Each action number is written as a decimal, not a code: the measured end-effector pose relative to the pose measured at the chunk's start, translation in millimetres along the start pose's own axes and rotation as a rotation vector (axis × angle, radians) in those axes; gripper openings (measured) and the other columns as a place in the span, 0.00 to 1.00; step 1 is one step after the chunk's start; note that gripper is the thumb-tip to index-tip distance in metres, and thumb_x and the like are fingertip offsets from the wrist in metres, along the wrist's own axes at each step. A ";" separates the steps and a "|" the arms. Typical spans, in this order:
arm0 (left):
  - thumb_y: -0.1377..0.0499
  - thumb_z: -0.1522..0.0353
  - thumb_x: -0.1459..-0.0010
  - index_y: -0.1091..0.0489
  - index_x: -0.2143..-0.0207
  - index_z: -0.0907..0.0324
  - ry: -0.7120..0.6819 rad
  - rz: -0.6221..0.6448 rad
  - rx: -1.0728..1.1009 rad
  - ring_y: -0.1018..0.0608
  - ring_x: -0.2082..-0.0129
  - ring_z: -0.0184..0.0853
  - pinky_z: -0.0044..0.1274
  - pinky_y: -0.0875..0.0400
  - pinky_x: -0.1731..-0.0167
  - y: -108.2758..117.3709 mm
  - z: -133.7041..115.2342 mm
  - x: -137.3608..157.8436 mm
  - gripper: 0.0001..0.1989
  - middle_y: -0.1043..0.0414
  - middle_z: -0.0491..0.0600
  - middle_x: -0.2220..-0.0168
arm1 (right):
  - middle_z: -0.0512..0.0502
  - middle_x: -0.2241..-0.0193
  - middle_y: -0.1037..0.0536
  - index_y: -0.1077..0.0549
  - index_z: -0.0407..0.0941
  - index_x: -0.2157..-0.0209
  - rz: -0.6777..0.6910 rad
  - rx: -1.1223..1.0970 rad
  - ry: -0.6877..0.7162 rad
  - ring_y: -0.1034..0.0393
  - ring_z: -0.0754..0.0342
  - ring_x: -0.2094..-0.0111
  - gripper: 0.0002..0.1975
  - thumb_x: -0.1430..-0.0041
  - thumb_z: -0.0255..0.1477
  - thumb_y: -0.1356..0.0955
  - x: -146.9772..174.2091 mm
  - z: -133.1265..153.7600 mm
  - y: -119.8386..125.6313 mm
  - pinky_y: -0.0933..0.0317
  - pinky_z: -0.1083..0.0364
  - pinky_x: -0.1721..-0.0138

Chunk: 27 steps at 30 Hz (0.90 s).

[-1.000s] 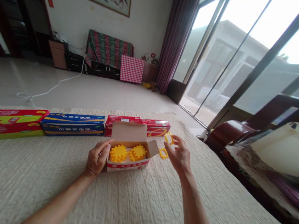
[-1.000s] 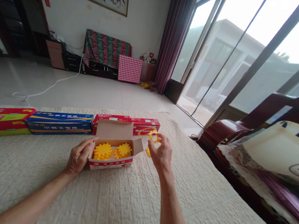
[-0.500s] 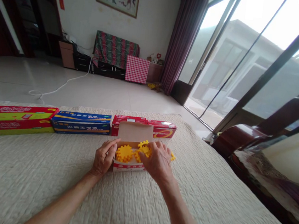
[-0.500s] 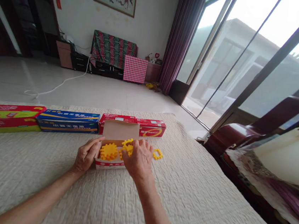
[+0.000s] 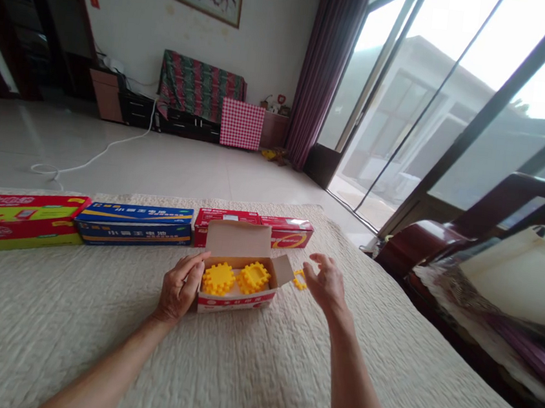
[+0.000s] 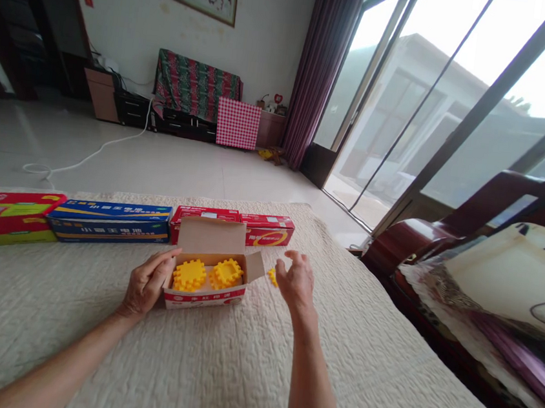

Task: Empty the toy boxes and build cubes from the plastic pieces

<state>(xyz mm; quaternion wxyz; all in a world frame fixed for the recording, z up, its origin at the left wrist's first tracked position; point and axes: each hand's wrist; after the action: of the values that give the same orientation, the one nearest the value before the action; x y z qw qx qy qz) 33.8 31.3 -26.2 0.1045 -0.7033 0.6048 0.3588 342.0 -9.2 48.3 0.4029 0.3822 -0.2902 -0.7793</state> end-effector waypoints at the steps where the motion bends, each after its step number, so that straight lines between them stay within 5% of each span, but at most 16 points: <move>1: 0.51 0.61 0.37 0.26 0.55 0.60 0.001 -0.001 -0.001 0.23 0.53 0.38 0.28 0.29 0.51 0.1 0.0 0.0 0.18 0.23 0.53 0.54 | 0.40 0.61 0.25 0.26 0.41 0.58 0.029 0.033 -0.052 0.29 0.50 0.65 0.16 0.46 0.34 0.35 -1.4 -10.4 -2.5 0.38 0.52 0.63; 8: 0.51 0.60 0.37 0.26 0.55 0.60 0.002 -0.001 -0.011 0.23 0.53 0.38 0.28 0.29 0.51 0.5 1.7 0.2 0.19 0.24 0.53 0.53 | 0.38 0.59 0.24 0.26 0.41 0.54 0.167 0.134 -0.063 0.29 0.49 0.60 0.21 0.49 0.35 0.31 8.5 -32.3 -27.7 0.38 0.54 0.60; 16: 0.50 0.62 0.37 0.26 0.55 0.61 0.001 -0.002 0.009 0.23 0.53 0.37 0.28 0.29 0.51 -0.2 1.5 0.6 0.18 0.23 0.53 0.54 | 0.40 0.63 0.23 0.24 0.41 0.58 0.060 0.059 -0.116 0.27 0.49 0.63 0.18 0.50 0.35 0.32 0.6 -27.6 -25.8 0.37 0.53 0.60; 21: 0.51 0.63 0.37 0.26 0.54 0.60 -0.001 0.005 0.008 0.23 0.53 0.37 0.28 0.30 0.51 -0.7 1.3 0.6 0.18 0.24 0.53 0.54 | 0.40 0.58 0.23 0.27 0.44 0.55 -0.099 -0.213 0.058 0.27 0.47 0.61 0.24 0.51 0.43 0.31 3.1 20.9 6.0 0.35 0.49 0.60; 27: 0.52 0.64 0.36 0.26 0.54 0.59 -0.016 -0.004 -0.005 0.24 0.54 0.37 0.29 0.29 0.52 -1.7 -0.1 -0.6 0.18 0.23 0.52 0.55 | 0.42 0.60 0.25 0.28 0.46 0.57 0.095 -0.223 0.326 0.29 0.49 0.62 0.18 0.51 0.37 0.31 40.7 106.1 -13.7 0.35 0.48 0.59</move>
<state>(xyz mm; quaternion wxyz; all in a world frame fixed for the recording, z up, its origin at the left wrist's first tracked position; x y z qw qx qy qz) 35.4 32.1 -26.2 0.1086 -0.7019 0.6015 0.3658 232.8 -21.6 80.4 0.5207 0.4421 -0.1507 -0.7146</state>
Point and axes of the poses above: each hand's wrist, its own x-axis away from the middle knuckle, its own y-axis out of the back of the hand, z = x × y
